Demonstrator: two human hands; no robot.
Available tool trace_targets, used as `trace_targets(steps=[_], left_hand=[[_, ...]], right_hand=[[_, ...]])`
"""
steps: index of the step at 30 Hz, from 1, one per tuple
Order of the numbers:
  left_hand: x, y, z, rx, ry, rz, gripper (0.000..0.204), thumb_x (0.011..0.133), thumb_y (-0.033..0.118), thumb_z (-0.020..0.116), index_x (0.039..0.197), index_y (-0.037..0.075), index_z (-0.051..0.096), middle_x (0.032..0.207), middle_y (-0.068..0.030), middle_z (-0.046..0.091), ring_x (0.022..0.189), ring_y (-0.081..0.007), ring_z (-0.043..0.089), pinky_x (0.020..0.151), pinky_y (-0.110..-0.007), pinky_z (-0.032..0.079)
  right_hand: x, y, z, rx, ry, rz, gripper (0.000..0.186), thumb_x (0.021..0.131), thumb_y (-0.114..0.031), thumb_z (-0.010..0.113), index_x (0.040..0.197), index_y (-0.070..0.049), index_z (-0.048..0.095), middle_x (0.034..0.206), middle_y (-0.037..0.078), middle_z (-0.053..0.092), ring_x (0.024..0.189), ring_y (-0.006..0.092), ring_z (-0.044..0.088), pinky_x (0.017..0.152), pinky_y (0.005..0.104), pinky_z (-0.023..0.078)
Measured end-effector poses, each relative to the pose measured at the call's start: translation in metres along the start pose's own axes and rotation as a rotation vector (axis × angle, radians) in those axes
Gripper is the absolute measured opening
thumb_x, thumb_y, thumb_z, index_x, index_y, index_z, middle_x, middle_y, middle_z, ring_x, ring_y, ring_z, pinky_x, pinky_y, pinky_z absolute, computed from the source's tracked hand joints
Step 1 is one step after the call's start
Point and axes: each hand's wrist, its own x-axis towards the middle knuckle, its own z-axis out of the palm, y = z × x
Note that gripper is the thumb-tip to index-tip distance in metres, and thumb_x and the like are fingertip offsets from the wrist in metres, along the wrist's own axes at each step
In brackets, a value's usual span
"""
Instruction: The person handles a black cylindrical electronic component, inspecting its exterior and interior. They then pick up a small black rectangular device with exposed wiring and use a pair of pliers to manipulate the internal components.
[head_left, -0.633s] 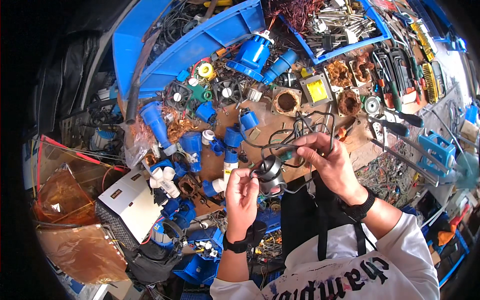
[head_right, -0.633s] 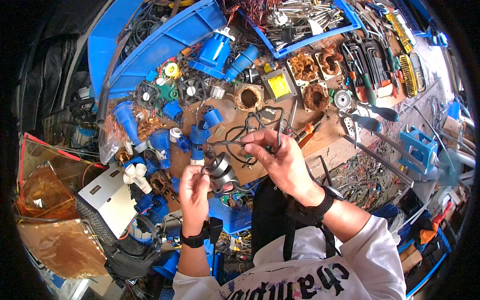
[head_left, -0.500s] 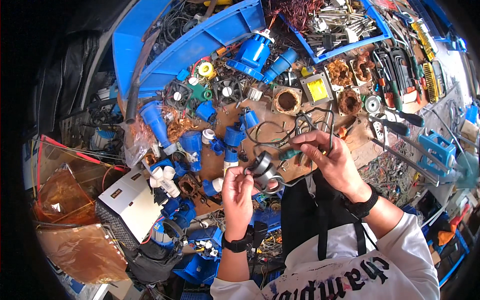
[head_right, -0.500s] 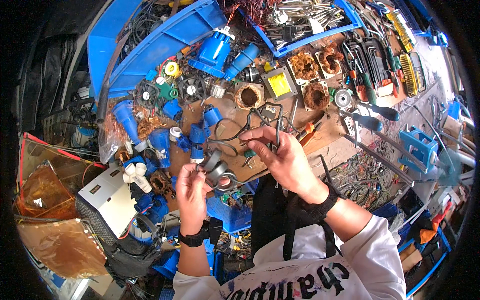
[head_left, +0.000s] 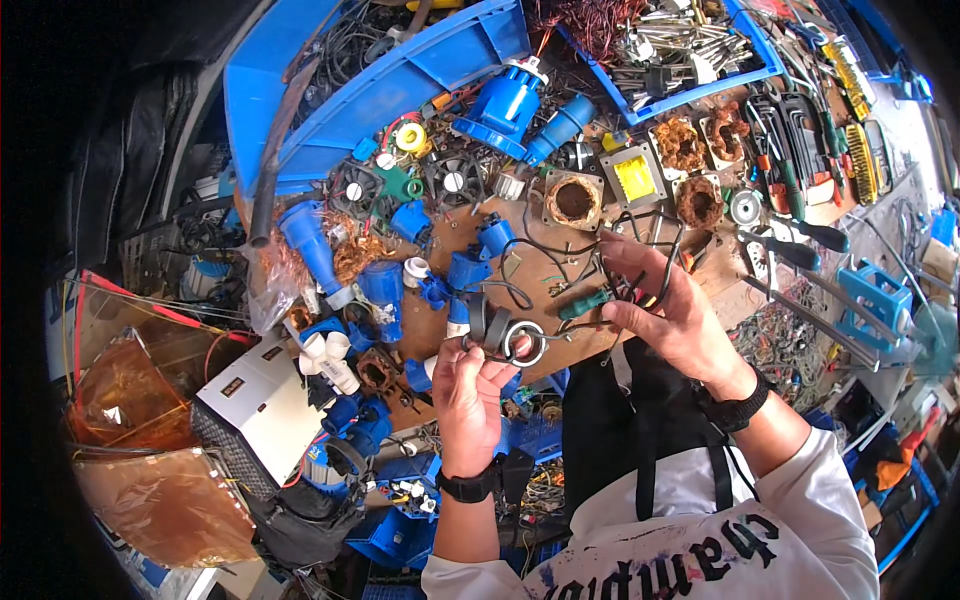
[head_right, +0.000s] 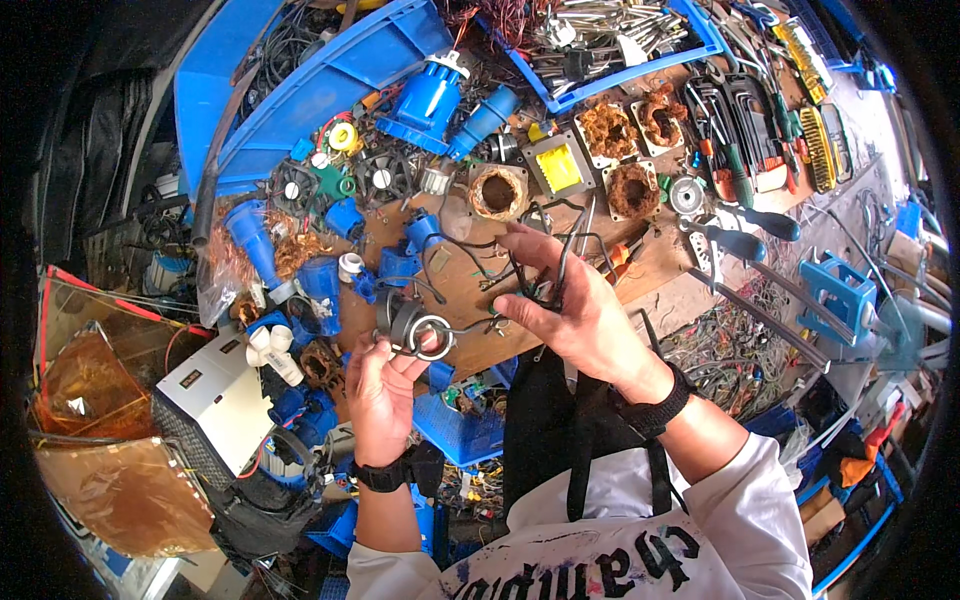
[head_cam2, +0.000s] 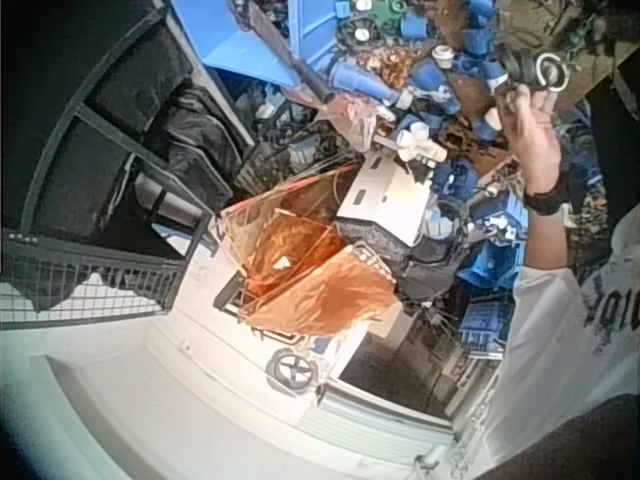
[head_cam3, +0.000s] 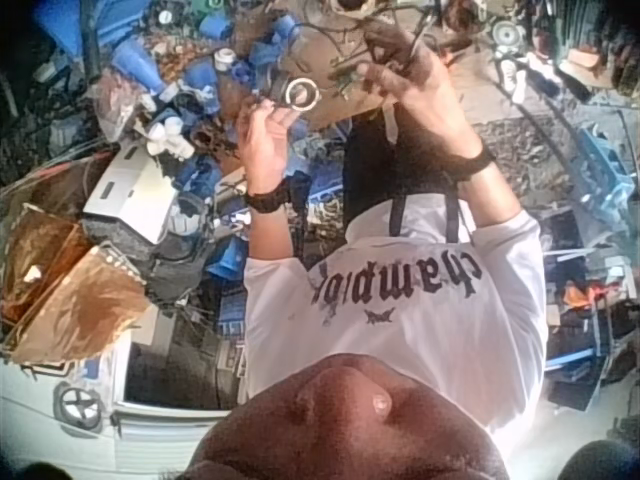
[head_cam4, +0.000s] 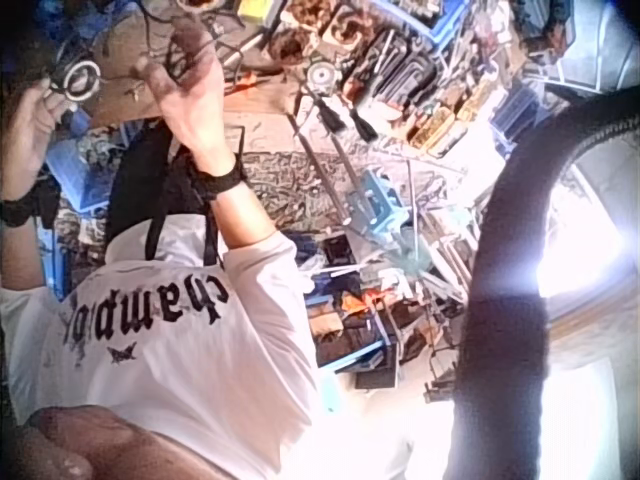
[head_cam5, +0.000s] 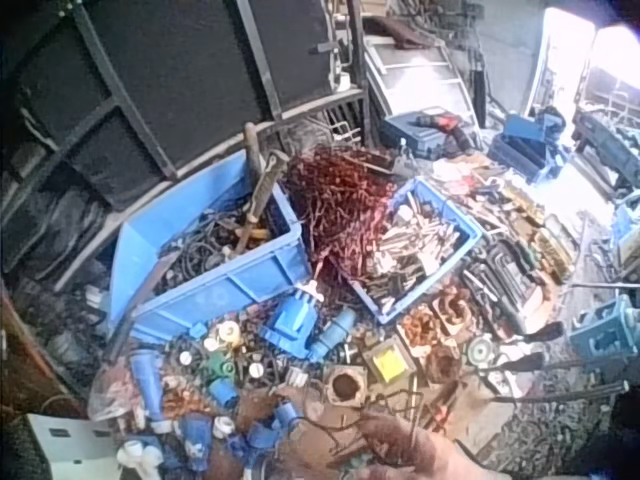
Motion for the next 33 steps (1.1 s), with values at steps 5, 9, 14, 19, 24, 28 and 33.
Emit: trace_targets(steps=[5, 9, 14, 19, 24, 28, 33], left_hand=[[-0.002, -0.002, -0.003, -0.029, -0.039, 0.048, 0.011, 0.090, 0.000, 0.053, 0.098, 0.008, 0.052, 0.096, -0.0060, 0.067, 0.091, -0.0264, 0.070, 0.086, -0.046, 0.057], [-0.006, 0.000, 0.006, 0.000, -0.064, 0.105, 0.014, 0.089, -0.003, 0.054, 0.095, 0.009, 0.051, 0.093, -0.0019, 0.065, 0.089, -0.0230, 0.069, 0.087, -0.044, 0.056], [-0.006, -0.007, 0.008, -0.058, -0.066, 0.136, 0.018, 0.085, -0.011, 0.050, 0.090, 0.006, 0.047, 0.103, -0.0092, 0.061, 0.099, -0.0241, 0.064, 0.098, -0.054, 0.049], [-0.007, -0.014, 0.015, -0.099, -0.085, 0.174, 0.020, 0.083, -0.013, 0.047, 0.090, 0.005, 0.047, 0.118, -0.0134, 0.058, 0.105, -0.0323, 0.064, 0.098, -0.048, 0.050], [-0.013, -0.017, 0.030, -0.071, -0.099, 0.208, 0.019, 0.079, -0.015, 0.048, 0.084, 0.003, 0.046, 0.144, -0.0245, 0.039, 0.115, -0.0353, 0.060, 0.097, -0.045, 0.052], [-0.018, -0.018, 0.033, -0.094, -0.129, 0.221, 0.022, 0.078, -0.016, 0.048, 0.083, 0.005, 0.044, 0.145, -0.0273, 0.037, 0.122, -0.0345, 0.054, 0.100, -0.046, 0.049], [-0.017, -0.035, 0.017, -0.018, -0.210, 0.303, 0.026, 0.083, -0.002, 0.060, 0.107, 0.005, 0.056, 0.150, -0.0218, 0.034, 0.128, -0.0312, 0.049, 0.108, -0.047, 0.038]], right_hand=[[-0.002, 0.001, -0.001, 0.142, 0.053, 0.045, 0.056, 0.086, -0.008, 0.071, 0.134, 0.002, 0.044, 0.137, 0.017, 0.049, 0.102, 0.0204, 0.061, 0.084, 0.0306, 0.050], [-0.003, 0.003, 0.003, 0.057, 0.143, 0.013, 0.059, 0.087, -0.005, 0.069, 0.138, 0.002, 0.039, 0.125, 0.014, 0.052, 0.078, 0.0139, 0.062, 0.069, 0.0266, 0.051], [-0.002, 0.016, 0.011, -0.153, 0.345, -0.166, 0.074, 0.084, -0.004, 0.068, 0.146, 0.001, 0.027, 0.137, 0.020, 0.042, 0.119, 0.0271, 0.053, 0.090, 0.0340, 0.049], [-0.012, 0.003, 0.022, -0.402, 0.424, -0.221, 0.061, 0.078, -0.001, 0.066, 0.135, -0.004, 0.043, 0.138, 0.019, 0.038, 0.124, 0.0286, 0.042, 0.100, 0.0378, 0.039], [-0.032, 0.006, 0.046, -0.314, 0.254, -0.191, 0.029, 0.080, -0.001, 0.067, 0.106, -0.005, 0.056, 0.110, 0.011, 0.049, 0.098, 0.0198, 0.051, 0.083, 0.0309, 0.044], [-0.044, 0.016, 0.066, 0.045, 0.071, 0.067, 0.017, 0.087, 0.000, 0.065, 0.101, -0.001, 0.055, 0.089, 0.006, 0.060, 0.083, 0.0150, 0.061, 0.079, 0.0292, 0.049], [-0.049, 0.026, 0.078, 0.392, 0.022, 0.186, 0.021, 0.090, -0.005, 0.067, 0.103, -0.003, 0.050, 0.094, 0.004, 0.061, 0.085, 0.0110, 0.060, 0.079, 0.0257, 0.049]])
